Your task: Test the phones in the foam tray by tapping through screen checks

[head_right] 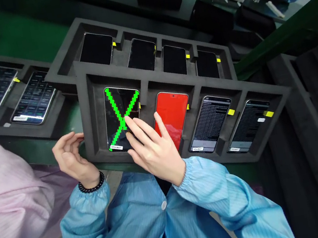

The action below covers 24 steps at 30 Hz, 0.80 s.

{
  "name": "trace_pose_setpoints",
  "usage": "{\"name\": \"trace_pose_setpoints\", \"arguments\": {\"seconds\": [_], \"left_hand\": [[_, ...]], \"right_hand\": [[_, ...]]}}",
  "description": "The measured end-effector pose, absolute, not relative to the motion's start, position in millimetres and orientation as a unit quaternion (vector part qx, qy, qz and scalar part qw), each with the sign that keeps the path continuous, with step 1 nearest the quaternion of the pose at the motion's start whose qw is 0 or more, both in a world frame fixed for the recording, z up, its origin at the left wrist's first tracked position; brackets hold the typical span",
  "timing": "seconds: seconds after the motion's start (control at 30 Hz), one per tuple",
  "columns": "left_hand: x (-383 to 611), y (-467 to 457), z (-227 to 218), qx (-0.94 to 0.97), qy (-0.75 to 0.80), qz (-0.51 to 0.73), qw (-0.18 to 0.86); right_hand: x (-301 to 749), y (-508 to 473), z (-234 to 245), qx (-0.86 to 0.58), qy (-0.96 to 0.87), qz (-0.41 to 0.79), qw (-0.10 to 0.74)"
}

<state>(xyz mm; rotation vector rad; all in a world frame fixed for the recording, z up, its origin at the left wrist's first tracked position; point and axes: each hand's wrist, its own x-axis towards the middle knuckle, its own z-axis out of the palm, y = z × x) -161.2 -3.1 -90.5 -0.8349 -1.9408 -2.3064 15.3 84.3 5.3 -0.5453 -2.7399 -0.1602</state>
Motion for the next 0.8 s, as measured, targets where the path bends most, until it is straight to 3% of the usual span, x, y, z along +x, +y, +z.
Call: {"name": "trace_pose_setpoints", "arguments": {"seconds": [0.47,0.8], "left_hand": [[-161.7,-2.6,-91.3,-0.266,-0.617,-0.741,0.011],[-160.1,-4.1,-88.9,-0.299,-0.652,-0.695,0.046]], "right_hand": [[21.7,60.9,-1.8,-0.186,-0.969,-0.030,0.160],[61.3,86.8,23.2,-0.268,-0.907,-0.027,0.324]]}}
